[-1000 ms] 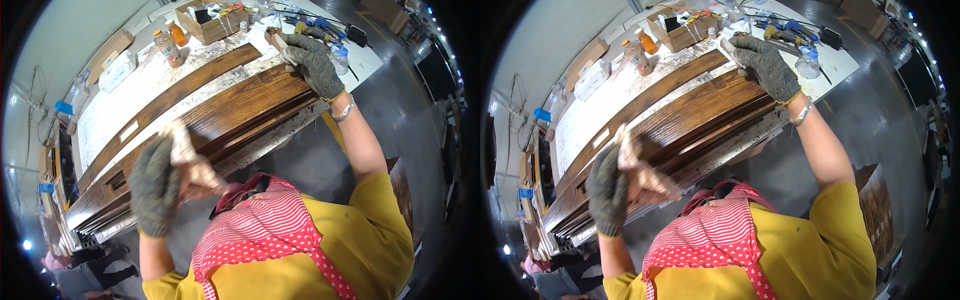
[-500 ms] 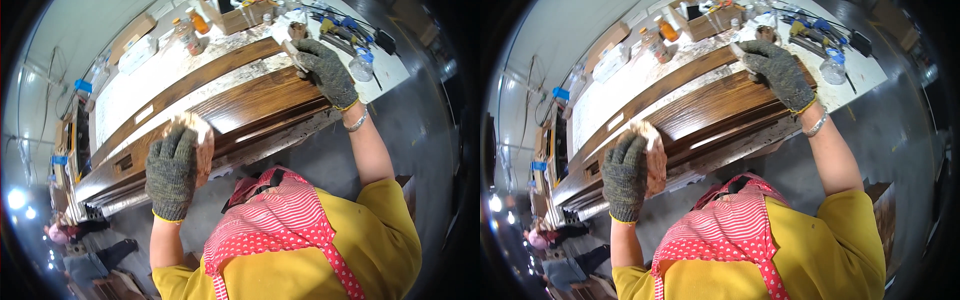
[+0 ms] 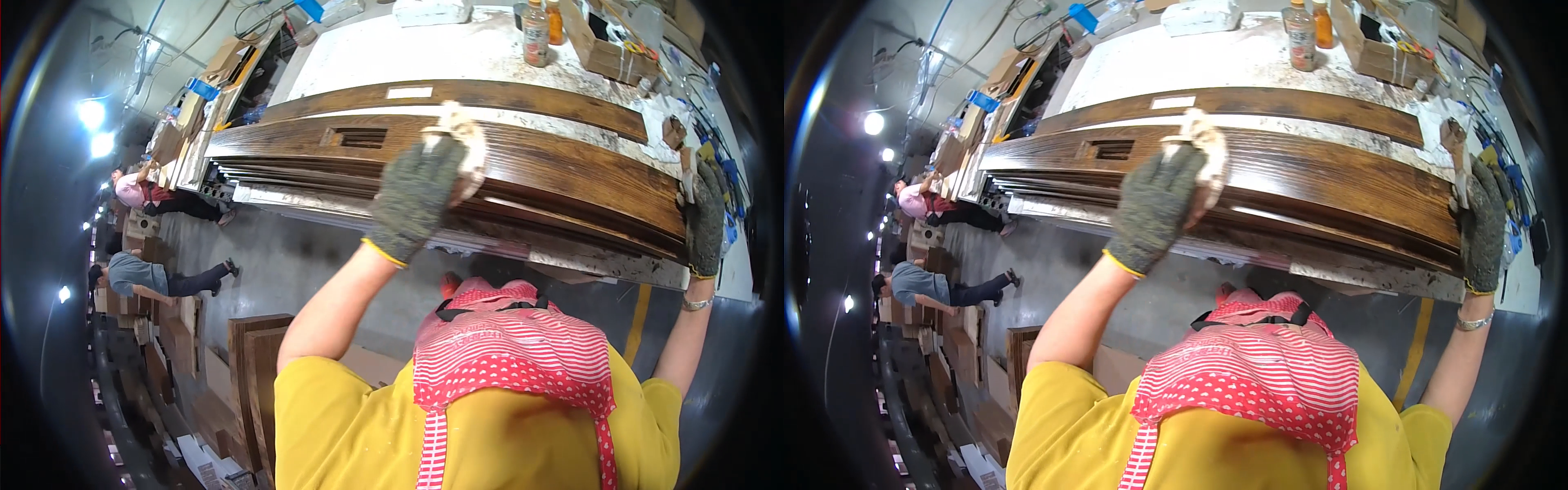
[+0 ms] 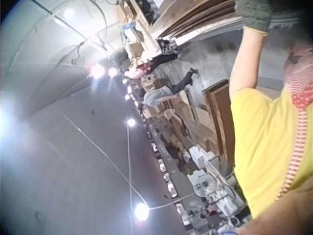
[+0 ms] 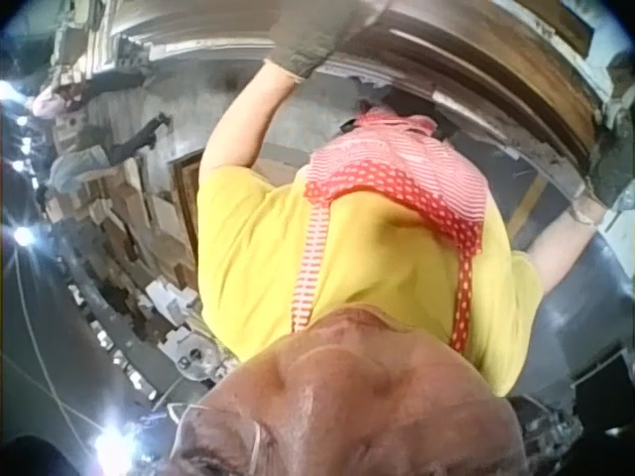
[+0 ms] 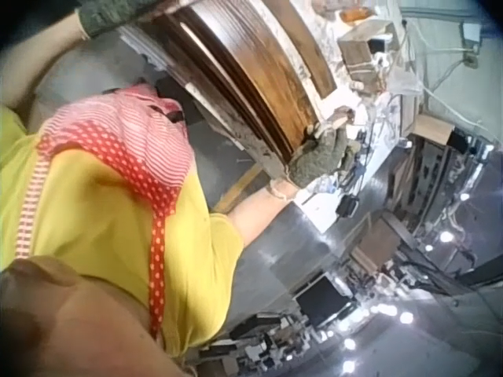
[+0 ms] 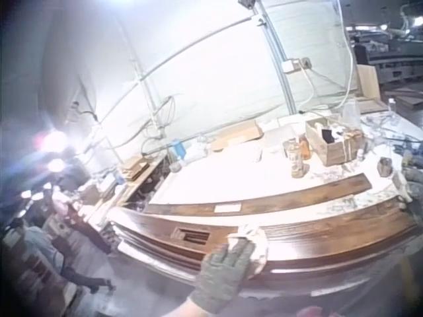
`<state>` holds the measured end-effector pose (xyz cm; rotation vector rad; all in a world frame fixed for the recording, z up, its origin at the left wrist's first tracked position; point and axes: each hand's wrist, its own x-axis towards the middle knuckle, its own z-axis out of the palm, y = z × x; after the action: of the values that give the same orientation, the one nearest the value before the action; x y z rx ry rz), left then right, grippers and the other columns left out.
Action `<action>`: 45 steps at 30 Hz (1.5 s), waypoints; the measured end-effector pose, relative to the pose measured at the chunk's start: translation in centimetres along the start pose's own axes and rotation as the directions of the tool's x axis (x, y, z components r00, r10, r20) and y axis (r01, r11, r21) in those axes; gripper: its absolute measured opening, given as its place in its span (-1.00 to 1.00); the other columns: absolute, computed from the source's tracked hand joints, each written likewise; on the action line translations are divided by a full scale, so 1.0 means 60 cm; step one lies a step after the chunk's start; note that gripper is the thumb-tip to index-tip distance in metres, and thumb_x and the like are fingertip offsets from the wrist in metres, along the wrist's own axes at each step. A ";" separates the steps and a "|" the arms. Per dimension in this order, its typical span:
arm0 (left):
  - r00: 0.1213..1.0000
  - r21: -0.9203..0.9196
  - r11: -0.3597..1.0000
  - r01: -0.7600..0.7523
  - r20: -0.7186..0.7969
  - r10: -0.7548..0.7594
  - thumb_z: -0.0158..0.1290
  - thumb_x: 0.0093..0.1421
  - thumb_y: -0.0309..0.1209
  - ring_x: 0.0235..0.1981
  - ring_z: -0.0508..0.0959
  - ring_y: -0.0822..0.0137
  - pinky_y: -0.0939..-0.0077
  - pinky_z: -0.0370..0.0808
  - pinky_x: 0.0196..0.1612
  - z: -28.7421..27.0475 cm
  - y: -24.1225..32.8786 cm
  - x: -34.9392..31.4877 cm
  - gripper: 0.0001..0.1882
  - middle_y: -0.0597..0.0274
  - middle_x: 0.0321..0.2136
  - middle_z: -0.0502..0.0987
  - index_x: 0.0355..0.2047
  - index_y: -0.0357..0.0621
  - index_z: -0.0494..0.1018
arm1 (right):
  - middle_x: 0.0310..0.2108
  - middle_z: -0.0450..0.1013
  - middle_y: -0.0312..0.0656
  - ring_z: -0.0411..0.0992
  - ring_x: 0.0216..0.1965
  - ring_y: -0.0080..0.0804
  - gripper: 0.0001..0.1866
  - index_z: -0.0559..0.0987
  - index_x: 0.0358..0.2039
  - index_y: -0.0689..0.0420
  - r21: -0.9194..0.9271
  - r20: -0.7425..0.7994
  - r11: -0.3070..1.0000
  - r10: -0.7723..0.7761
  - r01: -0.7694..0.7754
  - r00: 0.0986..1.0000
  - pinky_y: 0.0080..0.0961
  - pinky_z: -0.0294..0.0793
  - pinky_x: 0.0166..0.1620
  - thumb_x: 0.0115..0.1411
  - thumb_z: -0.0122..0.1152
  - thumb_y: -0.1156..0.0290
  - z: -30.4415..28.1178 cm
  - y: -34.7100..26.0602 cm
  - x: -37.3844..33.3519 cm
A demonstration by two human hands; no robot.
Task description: The person polishes several long wooden boards by hand using a cloth and small blocks. The person wipes the top and sides of each board in a stack and handles them one by one.
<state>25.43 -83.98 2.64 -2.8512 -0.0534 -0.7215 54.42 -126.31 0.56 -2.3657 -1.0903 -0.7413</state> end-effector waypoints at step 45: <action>0.976 0.147 0.979 0.142 0.143 -0.163 0.06 0.08 -0.37 0.03 0.45 -0.02 0.16 0.42 0.03 -0.019 -0.462 -0.208 -0.32 -0.03 0.14 0.38 0.25 -0.23 0.24 | 0.13 0.38 0.04 0.33 0.16 -0.04 -0.67 0.48 0.05 0.28 0.005 0.076 0.991 -0.137 0.137 0.988 -0.32 0.34 0.18 0.29 0.03 0.49 0.205 -0.465 0.202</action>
<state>11.59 -56.91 2.82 -2.7870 -0.3353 -0.5016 42.68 -95.79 3.13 -2.3546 -1.2960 -0.7036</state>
